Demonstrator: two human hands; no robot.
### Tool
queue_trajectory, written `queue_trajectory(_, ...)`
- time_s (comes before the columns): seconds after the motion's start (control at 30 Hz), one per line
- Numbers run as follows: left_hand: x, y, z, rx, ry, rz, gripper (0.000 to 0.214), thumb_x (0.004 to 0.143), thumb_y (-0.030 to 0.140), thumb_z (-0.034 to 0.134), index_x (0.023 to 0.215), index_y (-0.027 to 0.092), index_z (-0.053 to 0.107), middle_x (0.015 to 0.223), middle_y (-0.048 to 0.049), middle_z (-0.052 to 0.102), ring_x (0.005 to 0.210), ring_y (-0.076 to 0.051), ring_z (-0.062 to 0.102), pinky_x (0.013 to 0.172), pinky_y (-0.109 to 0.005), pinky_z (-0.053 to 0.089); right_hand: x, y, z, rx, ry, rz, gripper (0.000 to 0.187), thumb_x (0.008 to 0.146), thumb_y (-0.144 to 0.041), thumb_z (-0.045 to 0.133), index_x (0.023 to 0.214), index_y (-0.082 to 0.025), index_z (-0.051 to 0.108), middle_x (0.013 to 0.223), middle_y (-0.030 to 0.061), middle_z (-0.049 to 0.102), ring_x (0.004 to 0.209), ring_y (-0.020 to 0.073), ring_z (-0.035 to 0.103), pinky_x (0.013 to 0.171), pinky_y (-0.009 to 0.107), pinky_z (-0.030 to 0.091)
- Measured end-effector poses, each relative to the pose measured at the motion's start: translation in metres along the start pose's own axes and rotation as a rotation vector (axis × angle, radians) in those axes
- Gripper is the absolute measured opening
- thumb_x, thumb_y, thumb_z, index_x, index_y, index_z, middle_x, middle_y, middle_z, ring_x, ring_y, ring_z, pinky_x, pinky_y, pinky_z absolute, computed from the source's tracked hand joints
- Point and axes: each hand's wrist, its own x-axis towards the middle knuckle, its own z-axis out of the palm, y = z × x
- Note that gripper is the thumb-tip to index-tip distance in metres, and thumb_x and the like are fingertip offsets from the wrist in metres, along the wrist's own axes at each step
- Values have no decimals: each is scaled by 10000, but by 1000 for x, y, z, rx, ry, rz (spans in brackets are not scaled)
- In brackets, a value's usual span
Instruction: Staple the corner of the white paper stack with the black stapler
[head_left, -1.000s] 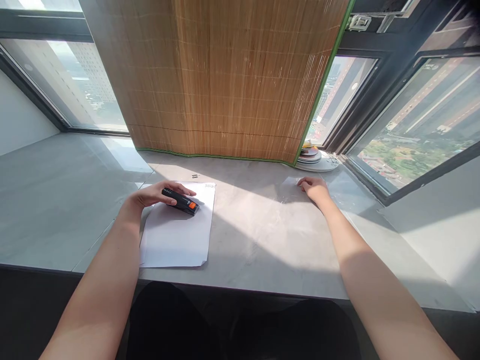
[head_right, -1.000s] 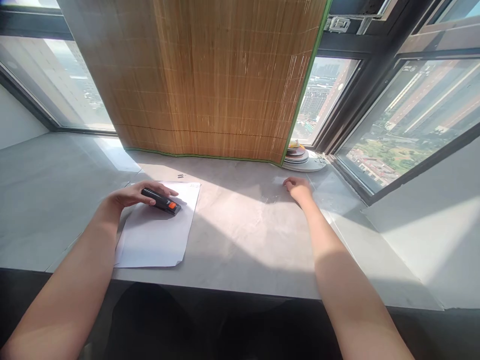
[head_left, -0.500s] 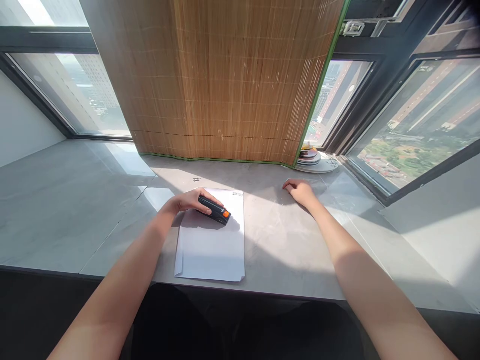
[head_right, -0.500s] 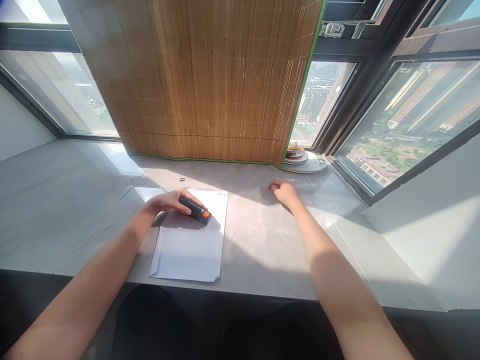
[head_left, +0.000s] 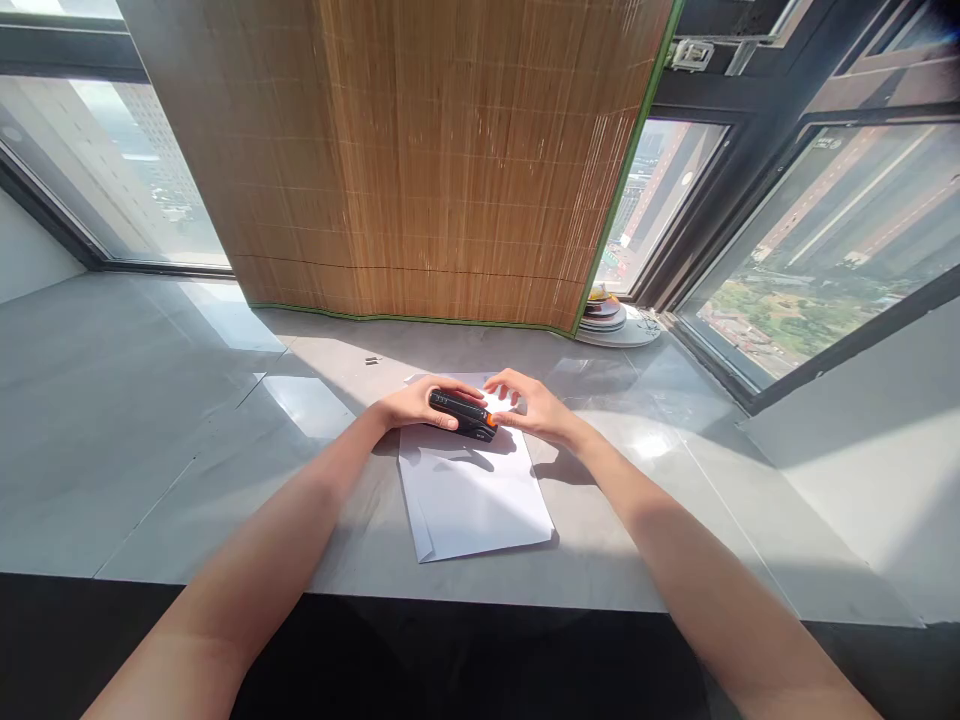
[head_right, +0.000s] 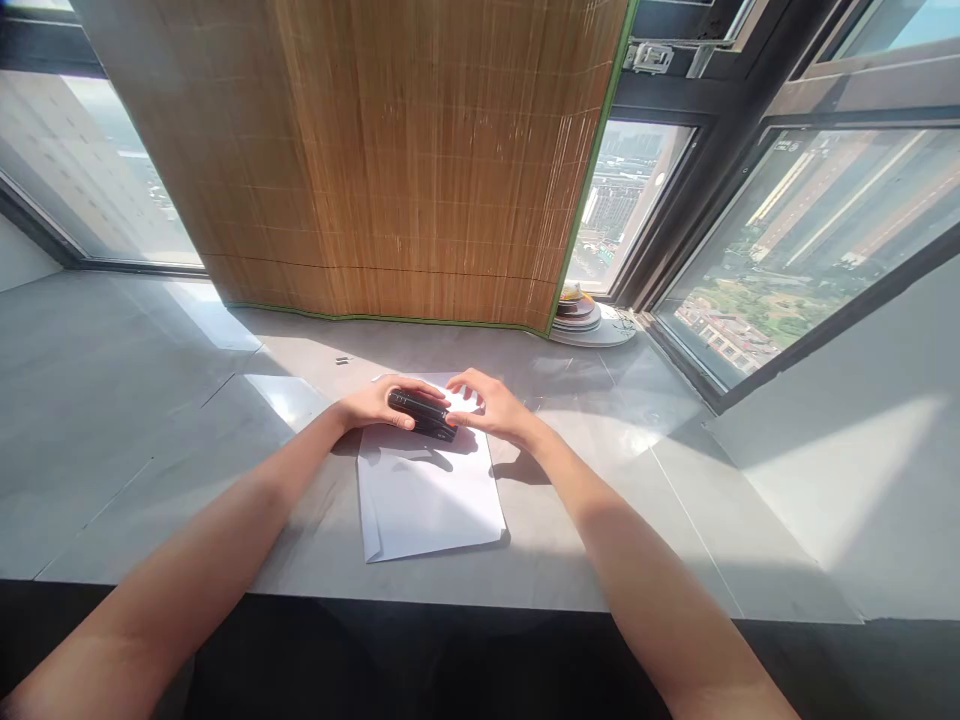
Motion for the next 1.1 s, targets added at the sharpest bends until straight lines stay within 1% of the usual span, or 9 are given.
queue_trajectory(0.13,-8,-5,-10,-137,-38,41,893,620,751,948,1317,211,803,1371,-193,756,1271,-409,708,1095,-503,539,6,-12,37,-54,-40,-72,521,843,-418,860,1291,-245,657,1192,69,704,995,238,673,872,375,555)
queue_trajectory(0.2,-10,-10,-13,-148,138,80,899,744,940,704,1201,178,841,1255,-208,790,1201,-400,722,1075,-513,534,6,-10,45,-34,-56,-86,469,890,-331,792,1330,-258,646,1179,55,718,995,232,677,890,380,551)
queue_trajectory(0.27,-7,-17,-15,8,411,79,856,906,938,464,1023,192,867,1106,-183,804,1119,-356,713,1056,-503,524,5,-8,46,-20,-61,-91,384,915,-280,747,1292,-256,677,1139,47,736,991,235,678,902,391,548)
queue_trajectory(0.3,-4,-21,-16,149,524,56,777,956,876,464,961,213,868,1070,-159,790,1097,-338,691,1056,-501,514,4,-7,45,-21,-46,-94,334,919,-255,729,1252,-252,700,1116,49,743,994,241,676,905,397,547)
queue_trajectory(0.37,2,-29,-18,476,621,0,497,949,701,655,925,256,876,1071,-119,738,1083,-322,636,1064,-511,490,3,-8,41,-27,8,-104,292,914,-192,689,1196,-253,732,1102,55,757,1022,256,672,918,413,544)
queue_trajectory(0.47,6,-38,-21,736,560,-33,213,911,466,778,947,290,892,1043,-93,664,1003,-290,591,1034,-502,480,3,-9,33,-26,154,-92,328,894,-158,666,1194,-265,746,1107,59,763,1035,271,667,935,440,546)
queue_trajectory(0.57,5,-42,-23,767,481,-37,175,951,385,747,943,295,897,1061,-88,674,938,-258,561,998,-476,479,3,-6,26,-23,276,-16,303,897,-206,687,1186,-269,754,1044,60,746,990,276,664,930,460,552)
queue_trajectory(0.87,8,-39,-14,923,519,-73,279,1019,268,661,1102,401,893,1250,-80,675,1116,-297,545,1080,-541,410,5,-1,37,-23,189,21,273,872,-206,714,1127,-280,781,976,54,737,943,272,663,887,444,553)
queue_trajectory(1.1,9,-36,-9,932,538,-68,300,1013,221,644,1074,370,897,1312,-92,632,1113,-294,547,1077,-557,417,5,-2,38,-62,179,127,236,854,-269,760,1089,-263,782,934,51,732,866,245,661,855,420,548)
